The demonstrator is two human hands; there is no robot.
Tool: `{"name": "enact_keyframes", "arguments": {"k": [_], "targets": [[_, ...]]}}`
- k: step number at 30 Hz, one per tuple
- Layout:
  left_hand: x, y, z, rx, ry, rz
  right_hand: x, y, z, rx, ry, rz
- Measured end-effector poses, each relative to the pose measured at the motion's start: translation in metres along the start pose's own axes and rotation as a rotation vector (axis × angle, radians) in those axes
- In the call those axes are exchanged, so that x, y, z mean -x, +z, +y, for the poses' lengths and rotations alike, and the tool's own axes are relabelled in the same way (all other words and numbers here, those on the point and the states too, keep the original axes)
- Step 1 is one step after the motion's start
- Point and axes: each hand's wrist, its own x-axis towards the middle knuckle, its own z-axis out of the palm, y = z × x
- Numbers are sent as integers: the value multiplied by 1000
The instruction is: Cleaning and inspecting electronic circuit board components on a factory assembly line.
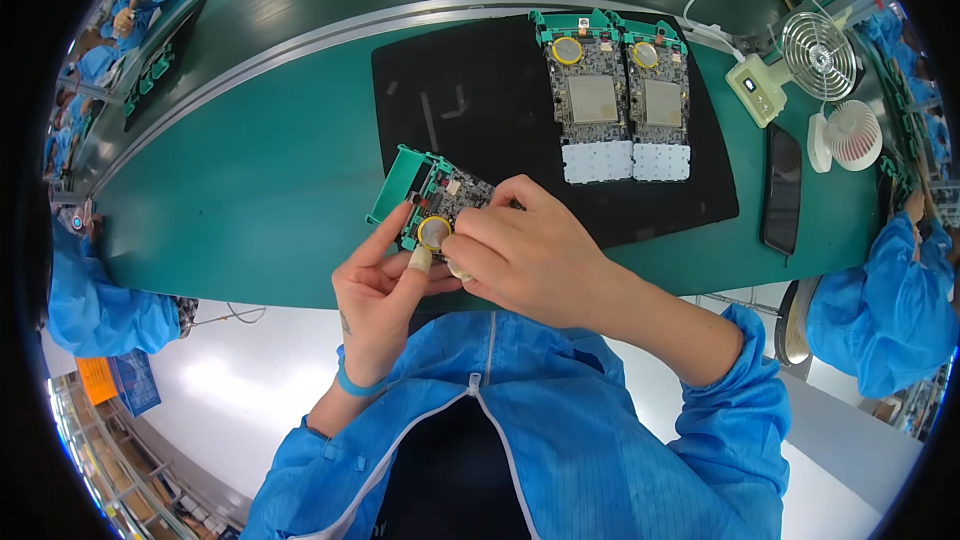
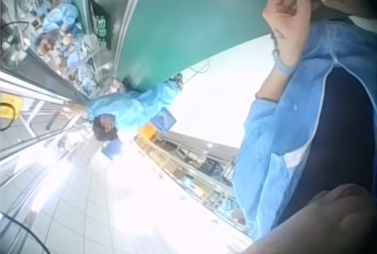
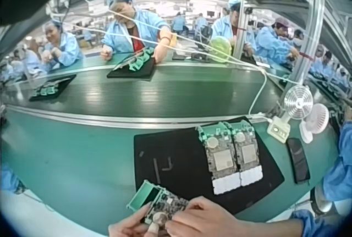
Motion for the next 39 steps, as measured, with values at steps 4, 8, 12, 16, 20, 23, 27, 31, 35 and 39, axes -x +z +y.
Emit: {"name": "enact_keyframes", "arguments": {"k": [4, 8, 12, 16, 20, 23, 27, 31, 35, 39], "targets": [[1, 1, -3, 71, -19, 16, -1, 1, -3, 27, 60, -2], [-1, 4, -1, 90, -27, 48, -3, -1, -10, -16, 191, -10], [-12, 10, -2, 75, -23, 55, 1, -5, -14, -150, 372, 219], [-20, 18, -5, 65, 11, 107, 6, -9, -25, -269, 543, 43], [-21, 19, -7, -4, 26, 135, 6, 8, -25, -196, 655, -5], [-20, 18, -9, -18, 32, 137, 5, 16, -23, -109, 588, 67], [-20, 19, -7, -3, 61, 141, 3, 19, -25, -50, 593, 60], [-19, 17, -9, 4, 59, 132, 5, 19, -24, -79, 579, 65], [-19, 18, -9, 14, 57, 130, 4, 19, -25, -69, 570, 60], [-20, 17, -9, -29, 81, 136, 0, 18, -26, -49, 565, 30]]}}
